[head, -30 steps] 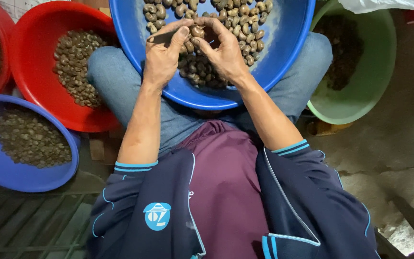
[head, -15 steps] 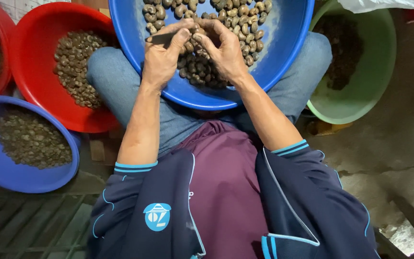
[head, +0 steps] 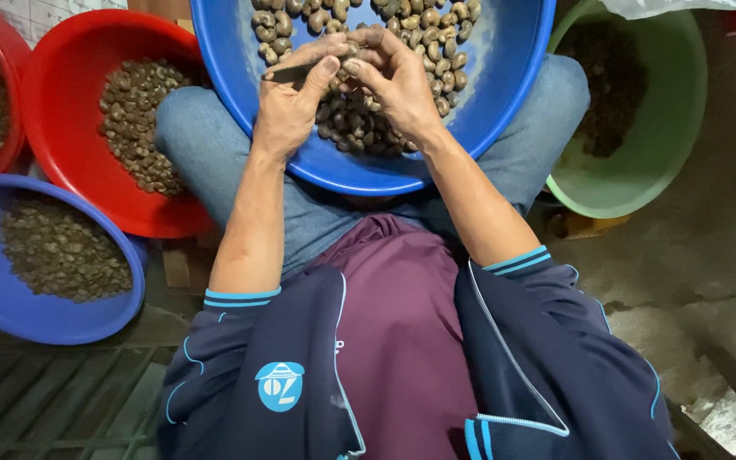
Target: Using a small handheld prying tool to remove shells from nuts and sorting them into various plastic bowls while sitting on the floor.
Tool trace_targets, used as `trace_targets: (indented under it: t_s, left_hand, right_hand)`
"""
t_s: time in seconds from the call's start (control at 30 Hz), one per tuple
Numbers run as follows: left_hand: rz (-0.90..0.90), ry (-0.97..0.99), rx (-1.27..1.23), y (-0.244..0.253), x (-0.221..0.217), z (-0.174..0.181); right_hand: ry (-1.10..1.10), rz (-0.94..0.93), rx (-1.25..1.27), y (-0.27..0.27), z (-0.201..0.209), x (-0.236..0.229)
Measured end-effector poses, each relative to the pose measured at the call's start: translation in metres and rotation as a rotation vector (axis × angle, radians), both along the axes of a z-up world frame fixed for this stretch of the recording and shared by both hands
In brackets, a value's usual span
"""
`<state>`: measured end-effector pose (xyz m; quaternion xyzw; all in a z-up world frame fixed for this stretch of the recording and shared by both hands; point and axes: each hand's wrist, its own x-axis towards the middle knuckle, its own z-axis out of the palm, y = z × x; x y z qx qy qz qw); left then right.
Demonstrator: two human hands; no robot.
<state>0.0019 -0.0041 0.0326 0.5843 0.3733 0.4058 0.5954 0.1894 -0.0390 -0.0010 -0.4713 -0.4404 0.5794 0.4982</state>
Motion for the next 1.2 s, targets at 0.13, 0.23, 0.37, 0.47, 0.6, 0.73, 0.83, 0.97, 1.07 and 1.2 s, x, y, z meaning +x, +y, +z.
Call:
trace_targets:
  t_s: [0.13,0.23,0.37,0.47,0.6,0.73,0.83,0.97,1.07,1.2]
  left_hand:
    - [0.050,-0.003,-0.013,-0.001,-0.001,0.006]
    - [-0.007,-0.050,-0.004,0.000,-0.001,0.002]
    - [0.051,-0.044,-0.011,0.000,0.000,-0.005]
    - [0.114,0.072,-0.026,-0.001,-0.001,-0.008]
    - [0.170,-0.007,-0.154,0.002,0.000,-0.013]
    - [0.196,-0.029,-0.226,0.003,-0.002,-0.016]
    - [0.203,-0.084,-0.311,0.003,-0.001,-0.013]
    - [0.241,-0.046,-0.319,0.004,-0.004,-0.022]
    - [0.237,-0.057,-0.339,0.005,-0.007,-0.028]
    - [0.218,-0.123,-0.261,0.004,-0.009,-0.032]
  right_hand:
    - [0.192,-0.008,-0.102,-0.001,0.001,0.002]
    - [0.184,-0.014,-0.052,0.000,-0.005,0.003]
    - [0.203,0.014,0.021,0.001,-0.005,0.004]
    - [0.176,-0.044,-0.029,-0.006,0.001,0.016]
    - [-0.027,-0.251,0.153,-0.026,0.031,0.059]
    - [-0.393,-0.577,0.193,-0.068,0.059,0.126]
    - [-0.509,-0.684,0.292,-0.100,0.042,0.189]
    - [-0.564,-0.883,0.024,-0.140,0.020,0.225]
    - [-0.512,-0.899,0.067,-0.133,0.027,0.204]
    - [-0.627,-0.625,0.264,-0.089,0.066,0.128]
